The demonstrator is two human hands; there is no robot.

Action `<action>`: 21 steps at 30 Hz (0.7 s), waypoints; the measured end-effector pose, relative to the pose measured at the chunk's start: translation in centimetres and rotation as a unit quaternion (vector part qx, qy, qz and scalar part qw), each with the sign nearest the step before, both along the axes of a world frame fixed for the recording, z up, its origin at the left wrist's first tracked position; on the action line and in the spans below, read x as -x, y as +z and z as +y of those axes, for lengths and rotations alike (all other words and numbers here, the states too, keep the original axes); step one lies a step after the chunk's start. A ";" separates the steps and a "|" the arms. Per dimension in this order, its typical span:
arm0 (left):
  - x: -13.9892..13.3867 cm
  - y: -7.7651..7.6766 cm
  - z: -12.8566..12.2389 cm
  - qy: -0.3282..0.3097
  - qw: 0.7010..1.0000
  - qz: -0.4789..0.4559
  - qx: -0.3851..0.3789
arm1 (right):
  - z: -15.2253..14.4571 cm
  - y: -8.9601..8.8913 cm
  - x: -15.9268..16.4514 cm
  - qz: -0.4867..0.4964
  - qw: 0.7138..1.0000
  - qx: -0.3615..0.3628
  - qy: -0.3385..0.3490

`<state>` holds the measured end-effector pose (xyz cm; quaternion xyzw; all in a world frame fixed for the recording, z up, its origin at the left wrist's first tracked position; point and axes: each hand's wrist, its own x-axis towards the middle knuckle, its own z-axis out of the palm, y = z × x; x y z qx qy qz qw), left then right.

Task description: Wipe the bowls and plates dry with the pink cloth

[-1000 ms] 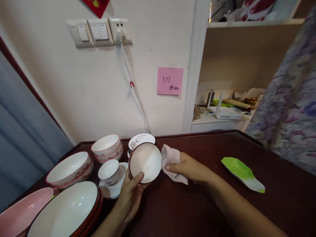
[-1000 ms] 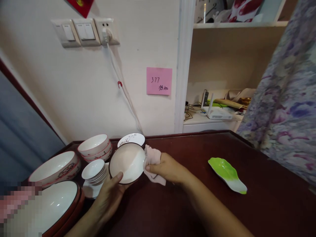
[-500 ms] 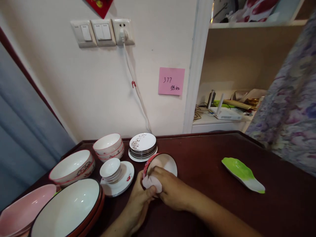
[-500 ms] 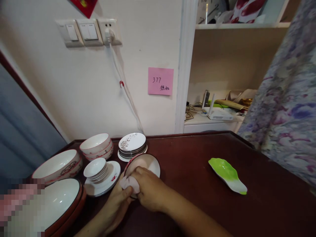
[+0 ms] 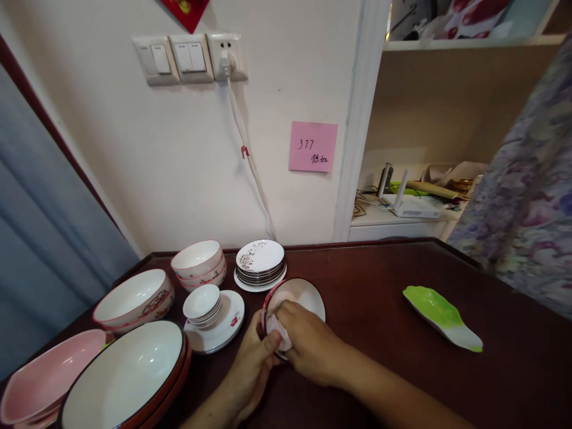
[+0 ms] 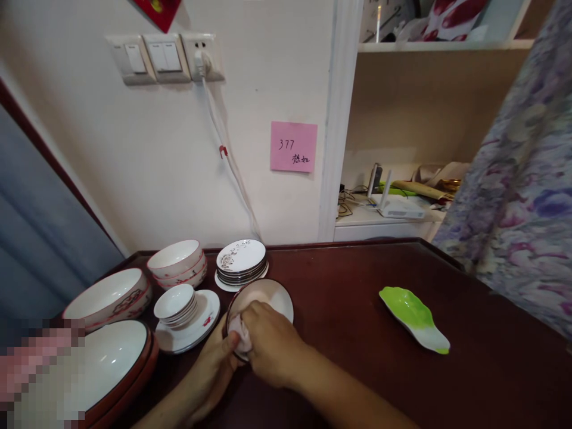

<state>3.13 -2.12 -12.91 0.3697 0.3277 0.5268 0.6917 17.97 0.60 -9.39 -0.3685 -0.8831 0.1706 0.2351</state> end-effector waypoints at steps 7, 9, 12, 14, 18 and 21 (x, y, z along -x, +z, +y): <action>1.0 0.2 1.0 0.043 0.998 -0.012 0.044 | -0.2 0.3 -0.6 -0.057 0.998 0.000 0.021; 1.3 0.4 1.2 0.032 0.998 -0.031 0.046 | -0.1 -0.3 -0.2 -0.065 0.997 -0.046 0.010; 1.7 0.8 1.8 -0.002 0.995 -0.080 0.051 | 0.5 -0.2 -0.5 -0.032 0.997 -0.064 0.038; 2.1 0.9 2.3 -0.027 0.993 -0.098 0.054 | 0.9 0.6 -1.3 0.031 0.997 -0.047 0.050; 2.9 0.7 2.9 -0.065 0.989 -0.121 0.048 | 1.2 2.4 -2.9 0.201 0.968 0.114 0.096; 3.4 0.4 2.7 -0.100 0.979 -0.169 0.044 | 0.9 2.6 -2.9 0.295 0.895 0.288 0.170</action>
